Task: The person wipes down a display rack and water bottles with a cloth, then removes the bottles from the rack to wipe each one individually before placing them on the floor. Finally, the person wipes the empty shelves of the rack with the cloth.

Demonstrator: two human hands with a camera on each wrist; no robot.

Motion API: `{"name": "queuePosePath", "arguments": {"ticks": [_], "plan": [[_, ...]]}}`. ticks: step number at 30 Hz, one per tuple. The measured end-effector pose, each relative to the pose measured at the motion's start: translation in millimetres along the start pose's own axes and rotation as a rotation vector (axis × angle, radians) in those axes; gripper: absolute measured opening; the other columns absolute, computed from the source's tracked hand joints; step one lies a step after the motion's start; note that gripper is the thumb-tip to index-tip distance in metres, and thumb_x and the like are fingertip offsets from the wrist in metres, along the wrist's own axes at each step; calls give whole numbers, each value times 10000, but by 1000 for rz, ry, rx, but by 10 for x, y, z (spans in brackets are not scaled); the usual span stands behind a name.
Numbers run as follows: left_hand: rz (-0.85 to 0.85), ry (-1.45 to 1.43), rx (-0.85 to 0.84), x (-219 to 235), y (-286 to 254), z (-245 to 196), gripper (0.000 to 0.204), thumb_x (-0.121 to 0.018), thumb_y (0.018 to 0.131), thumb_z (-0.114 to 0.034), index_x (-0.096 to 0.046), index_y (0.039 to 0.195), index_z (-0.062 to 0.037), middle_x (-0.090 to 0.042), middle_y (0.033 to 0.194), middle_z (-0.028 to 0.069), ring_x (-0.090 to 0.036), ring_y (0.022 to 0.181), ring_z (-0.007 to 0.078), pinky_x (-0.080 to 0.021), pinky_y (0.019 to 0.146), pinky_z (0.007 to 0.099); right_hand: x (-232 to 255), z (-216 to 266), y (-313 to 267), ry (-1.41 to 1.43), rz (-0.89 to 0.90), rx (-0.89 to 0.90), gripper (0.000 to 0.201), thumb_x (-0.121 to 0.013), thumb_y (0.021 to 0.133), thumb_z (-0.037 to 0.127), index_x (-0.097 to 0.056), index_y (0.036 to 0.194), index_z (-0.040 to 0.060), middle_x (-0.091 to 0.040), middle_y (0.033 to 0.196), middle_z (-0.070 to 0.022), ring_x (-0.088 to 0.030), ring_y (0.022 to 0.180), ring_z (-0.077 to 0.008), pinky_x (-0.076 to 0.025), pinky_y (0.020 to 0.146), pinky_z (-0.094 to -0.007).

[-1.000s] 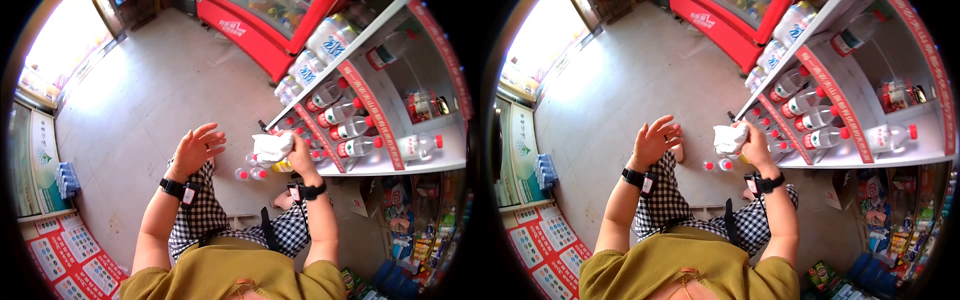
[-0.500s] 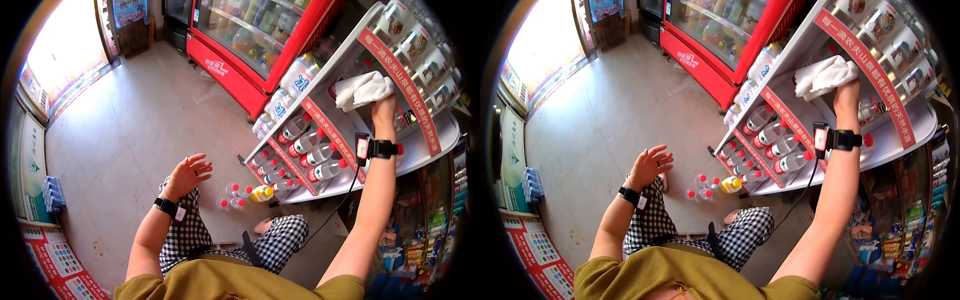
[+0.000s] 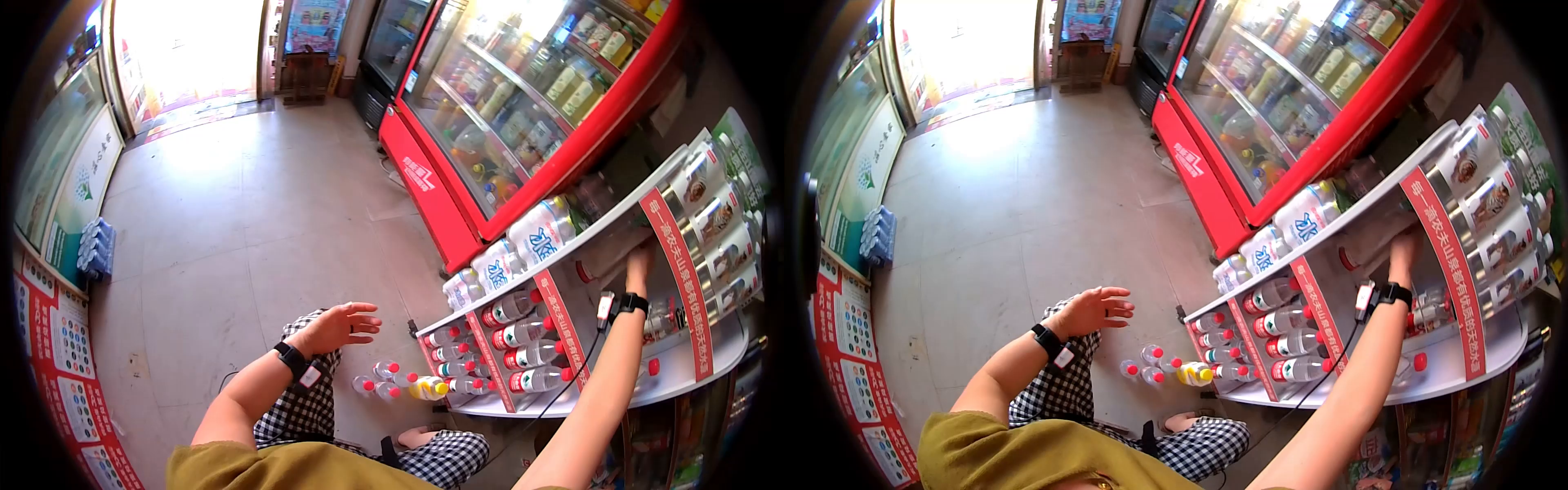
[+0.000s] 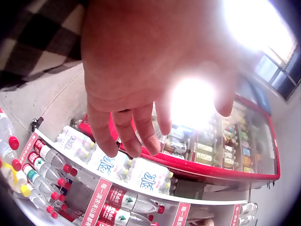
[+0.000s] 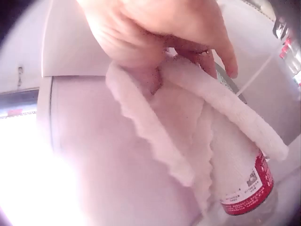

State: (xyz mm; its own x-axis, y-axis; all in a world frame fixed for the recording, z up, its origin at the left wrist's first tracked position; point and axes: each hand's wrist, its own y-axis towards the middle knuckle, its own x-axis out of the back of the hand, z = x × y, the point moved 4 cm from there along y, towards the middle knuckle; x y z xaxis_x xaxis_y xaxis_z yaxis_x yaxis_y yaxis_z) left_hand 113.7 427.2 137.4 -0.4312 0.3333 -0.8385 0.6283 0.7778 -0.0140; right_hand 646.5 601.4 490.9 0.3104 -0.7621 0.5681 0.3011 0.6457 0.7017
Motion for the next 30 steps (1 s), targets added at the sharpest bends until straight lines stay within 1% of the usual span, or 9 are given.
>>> {"name": "queuePosePath", "arguments": {"ticks": [8,14,18,20,22,26,27,28,30], "plan": [[13,-13,12,-6,-8,5,542,-518,901,-448,-457,1318,-108,-540,1259,110,-501,1174,239,-369,1025,427,112,4,-325,45,-38,179,348,-551,904,235,-512,1180,28,-597,1102,-119,-566,1010,-231,-433,901,-362],[24,10,1,60,-13,47,466,-494,926,-416,-478,1290,-125,-556,1231,93,-525,1136,212,-407,987,402,727,1194,-1247,138,-121,362,354,-580,837,63,-485,1177,36,-556,1131,-130,-532,1070,-255,-403,949,-352],[-74,186,-21,10,-12,71,459,-541,922,-358,-465,1294,-100,-560,1208,84,-530,1120,193,-419,977,360,1261,1741,-1687,370,-84,393,334,-517,903,140,-467,1207,11,-555,1151,-142,-535,1076,-235,-399,972,-359],[-148,395,-52,-180,-20,62,506,-595,908,-302,-420,1323,-71,-546,1210,84,-522,1122,172,-425,965,319,1432,2019,-1941,567,-23,300,325,-445,964,200,-457,1204,-19,-556,1149,-149,-544,1069,-236,-395,988,-366],[-11,576,-162,-645,-13,51,551,-615,898,-166,-346,1367,-59,-475,1299,119,-454,1218,203,-404,1010,341,1508,2189,-2201,620,96,184,313,-443,972,229,-467,1182,-1,-556,1152,-151,-552,1058,-230,-404,976,-366],[256,910,-485,-1705,-253,-34,910,-800,721,-238,-253,1430,-74,-348,1430,114,-335,1314,216,-289,1076,410,1149,2348,-2862,929,387,-163,270,-526,919,213,-490,1109,25,-564,1047,-128,-552,1000,-231,-421,946,-366],[311,903,-446,-1781,-278,54,915,-803,710,-261,-264,1420,-55,-365,1416,121,-357,1295,206,-308,1061,382,1083,2532,-3065,936,433,-141,229,-507,906,177,-495,1083,33,-563,1018,-131,-561,978,-244,-445,918,-379],[360,887,-521,-1930,-367,45,895,-799,705,-269,-289,1403,-35,-438,1355,129,-420,1240,193,-347,1026,353,917,2482,-3212,1168,492,-409,214,-492,881,127,-496,1076,39,-563,1030,-142,-569,967,-255,-473,885,-383],[369,926,-424,-1784,-481,211,848,-791,707,-240,-327,1379,-15,-529,1255,118,-496,1150,181,-393,985,338,822,2596,-3416,1064,562,-352,253,-496,861,94,-482,1108,42,-561,1069,-166,-572,996,-264,-481,887,-378]]}}
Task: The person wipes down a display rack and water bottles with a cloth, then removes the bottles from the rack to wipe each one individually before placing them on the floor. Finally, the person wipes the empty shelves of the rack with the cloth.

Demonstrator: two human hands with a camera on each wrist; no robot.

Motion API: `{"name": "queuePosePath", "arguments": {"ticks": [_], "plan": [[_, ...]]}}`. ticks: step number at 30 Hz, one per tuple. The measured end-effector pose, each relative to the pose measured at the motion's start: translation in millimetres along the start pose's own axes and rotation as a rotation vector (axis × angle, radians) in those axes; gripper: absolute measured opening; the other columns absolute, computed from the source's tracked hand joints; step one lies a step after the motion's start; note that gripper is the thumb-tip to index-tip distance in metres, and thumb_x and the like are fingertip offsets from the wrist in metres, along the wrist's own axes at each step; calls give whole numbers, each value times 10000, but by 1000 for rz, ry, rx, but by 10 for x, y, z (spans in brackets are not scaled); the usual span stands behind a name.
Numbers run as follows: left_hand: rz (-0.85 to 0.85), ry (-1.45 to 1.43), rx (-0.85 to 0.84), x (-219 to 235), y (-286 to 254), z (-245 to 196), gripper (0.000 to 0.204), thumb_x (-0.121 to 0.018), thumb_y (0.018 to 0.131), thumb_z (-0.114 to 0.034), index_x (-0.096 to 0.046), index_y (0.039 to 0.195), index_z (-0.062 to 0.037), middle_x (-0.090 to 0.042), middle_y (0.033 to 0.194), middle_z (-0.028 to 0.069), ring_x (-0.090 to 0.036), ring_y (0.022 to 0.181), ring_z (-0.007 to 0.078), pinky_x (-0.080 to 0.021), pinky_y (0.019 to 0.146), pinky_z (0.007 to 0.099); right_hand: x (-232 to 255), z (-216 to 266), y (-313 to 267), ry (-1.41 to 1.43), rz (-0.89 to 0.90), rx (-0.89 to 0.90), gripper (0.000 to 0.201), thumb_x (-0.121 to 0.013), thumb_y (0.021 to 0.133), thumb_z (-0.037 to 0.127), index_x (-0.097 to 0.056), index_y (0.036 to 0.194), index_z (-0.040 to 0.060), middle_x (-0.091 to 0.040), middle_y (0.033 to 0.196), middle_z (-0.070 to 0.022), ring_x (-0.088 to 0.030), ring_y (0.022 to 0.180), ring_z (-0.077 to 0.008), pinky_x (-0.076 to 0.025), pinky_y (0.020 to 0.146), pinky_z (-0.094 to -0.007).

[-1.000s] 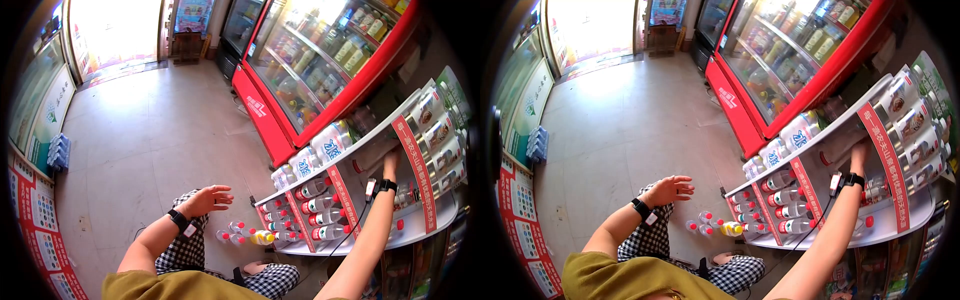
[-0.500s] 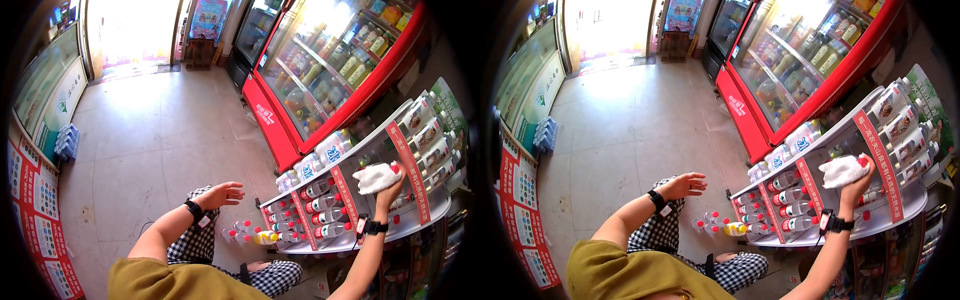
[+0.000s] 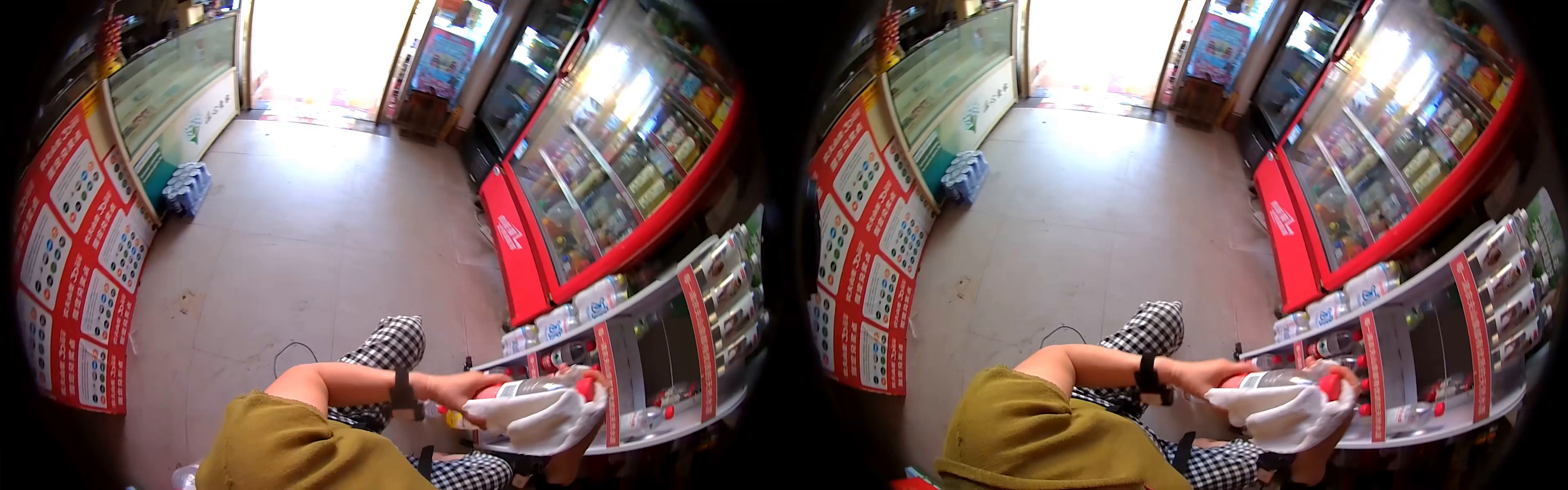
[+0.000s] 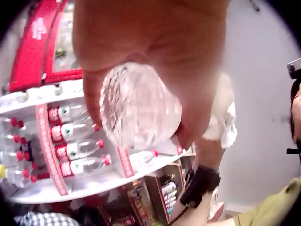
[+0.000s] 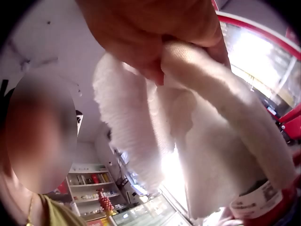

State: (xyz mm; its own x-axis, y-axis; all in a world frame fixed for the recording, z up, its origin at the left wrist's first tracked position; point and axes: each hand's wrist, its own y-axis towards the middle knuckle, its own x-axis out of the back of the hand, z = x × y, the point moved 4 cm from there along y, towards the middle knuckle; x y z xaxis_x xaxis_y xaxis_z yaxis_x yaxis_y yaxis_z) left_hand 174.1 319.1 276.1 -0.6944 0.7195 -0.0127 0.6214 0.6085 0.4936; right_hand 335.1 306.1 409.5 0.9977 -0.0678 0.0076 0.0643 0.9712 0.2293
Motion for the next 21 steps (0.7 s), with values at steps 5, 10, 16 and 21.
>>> {"name": "queuePosePath", "arguments": {"ticks": [5,10,16,21], "plan": [[-138,-105,65,-116,-378,216,759,-778,713,-186,-384,1337,-11,-575,1176,92,-542,1073,149,-423,952,303,-23,-75,-50,-983,94,270,558,-608,850,226,-415,1324,3,-497,1228,-142,-521,1084,-253,-431,934,-358],[-157,-95,179,-33,-532,90,752,-775,709,-210,-392,1332,-33,-600,1119,97,-570,1014,173,-452,916,318,490,-730,14,-158,-20,-17,556,-561,873,158,-357,1371,19,-521,1200,-197,-585,965,-252,-514,833,-361],[-154,77,194,-122,-603,224,767,-760,694,-222,-383,1331,-22,-584,1139,154,-572,1039,245,-452,901,348,204,-576,-268,125,-8,-52,532,-533,900,193,-318,1359,29,-547,1127,-177,-600,931,-253,-530,819,-363],[-138,241,265,-242,-661,230,784,-737,678,-209,-367,1345,-27,-560,1186,187,-554,1083,313,-440,913,378,45,-599,-434,-89,28,33,505,-554,882,206,-359,1309,19,-564,1079,-159,-609,885,-252,-534,789,-357]]}}
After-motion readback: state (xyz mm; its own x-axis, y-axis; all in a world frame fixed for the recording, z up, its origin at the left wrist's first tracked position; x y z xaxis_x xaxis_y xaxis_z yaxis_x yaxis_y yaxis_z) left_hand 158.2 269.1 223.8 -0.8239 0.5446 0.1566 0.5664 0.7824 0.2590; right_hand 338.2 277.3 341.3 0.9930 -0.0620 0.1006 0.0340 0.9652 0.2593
